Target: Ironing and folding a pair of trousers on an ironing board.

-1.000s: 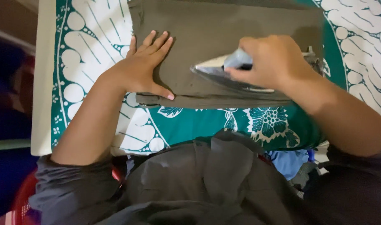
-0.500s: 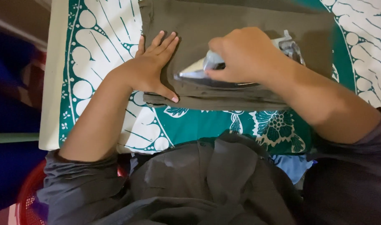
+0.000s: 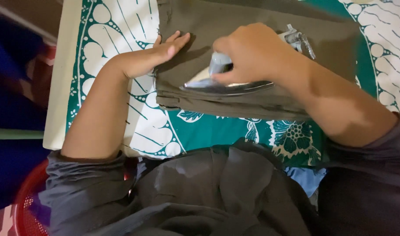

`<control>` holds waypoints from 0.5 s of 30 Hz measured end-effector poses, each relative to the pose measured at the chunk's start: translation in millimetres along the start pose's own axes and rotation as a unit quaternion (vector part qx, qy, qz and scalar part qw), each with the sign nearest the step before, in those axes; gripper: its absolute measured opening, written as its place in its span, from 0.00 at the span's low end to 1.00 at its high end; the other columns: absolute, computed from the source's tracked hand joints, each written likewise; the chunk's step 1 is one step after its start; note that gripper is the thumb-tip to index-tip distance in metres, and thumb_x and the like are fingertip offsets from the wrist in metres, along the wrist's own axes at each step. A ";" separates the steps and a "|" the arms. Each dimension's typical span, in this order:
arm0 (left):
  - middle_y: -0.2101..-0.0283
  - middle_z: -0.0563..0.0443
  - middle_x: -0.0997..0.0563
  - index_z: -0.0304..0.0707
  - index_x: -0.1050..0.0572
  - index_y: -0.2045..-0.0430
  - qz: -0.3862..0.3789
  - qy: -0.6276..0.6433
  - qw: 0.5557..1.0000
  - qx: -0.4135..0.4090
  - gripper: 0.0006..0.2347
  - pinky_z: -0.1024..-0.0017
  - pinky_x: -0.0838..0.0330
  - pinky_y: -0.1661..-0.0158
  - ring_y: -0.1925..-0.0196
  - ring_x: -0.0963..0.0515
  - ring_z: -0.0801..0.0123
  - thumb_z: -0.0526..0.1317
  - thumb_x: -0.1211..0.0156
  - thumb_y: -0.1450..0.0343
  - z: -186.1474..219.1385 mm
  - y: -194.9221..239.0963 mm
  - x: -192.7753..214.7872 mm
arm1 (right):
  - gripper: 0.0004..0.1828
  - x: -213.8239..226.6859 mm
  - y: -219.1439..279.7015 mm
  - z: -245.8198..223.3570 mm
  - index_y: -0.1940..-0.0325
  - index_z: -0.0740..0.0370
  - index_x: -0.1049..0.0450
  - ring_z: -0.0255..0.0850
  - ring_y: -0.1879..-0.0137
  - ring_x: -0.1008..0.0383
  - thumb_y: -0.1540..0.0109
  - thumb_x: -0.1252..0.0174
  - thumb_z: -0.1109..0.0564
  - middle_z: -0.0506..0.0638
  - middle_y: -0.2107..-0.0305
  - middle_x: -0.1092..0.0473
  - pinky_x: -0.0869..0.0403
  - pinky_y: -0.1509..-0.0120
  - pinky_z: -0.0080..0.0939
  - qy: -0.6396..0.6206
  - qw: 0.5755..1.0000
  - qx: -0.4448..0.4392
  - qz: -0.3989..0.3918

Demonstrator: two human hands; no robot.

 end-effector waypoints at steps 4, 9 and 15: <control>0.20 0.64 0.62 0.66 0.52 0.27 -0.022 -0.002 0.999 0.047 0.54 0.25 0.71 0.34 0.21 0.71 0.48 0.78 0.93 0.53 -2.9 2.0 -1.5 | 0.22 9.4 -9.3 -0.3 0.61 0.57 0.20 0.53 0.75 0.23 0.43 0.31 0.37 0.53 0.74 0.22 0.27 0.70 0.48 -0.036 0.996 -0.053 0.063; 0.20 0.64 0.62 0.64 0.54 0.26 -0.030 -0.028 0.999 0.035 0.54 0.27 0.74 0.33 0.21 0.72 0.47 0.76 1.00 0.52 -4.5 -0.1 -2.5 | 0.21 11.7 -25.8 -23.7 0.68 0.57 0.21 0.58 0.73 0.23 0.46 0.33 0.37 0.55 0.75 0.23 0.26 0.66 0.53 -0.035 0.999 0.009 0.026; 0.20 0.60 0.61 0.61 0.55 0.26 -0.027 -0.039 0.998 0.032 0.55 0.32 0.72 0.32 0.21 0.69 0.49 0.76 1.01 0.52 -7.8 -2.2 -6.6 | 0.20 12.5 -24.8 -28.3 0.66 0.57 0.20 0.56 0.77 0.25 0.45 0.33 0.38 0.54 0.77 0.24 0.27 0.69 0.51 -0.037 0.998 -0.021 0.049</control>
Point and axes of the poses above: each hand's wrist, its own y-axis away from the middle knuckle, its own x-axis out of the back of the hand, z = x × y, the point moved 7 cm from there along -y, towards the middle knuckle
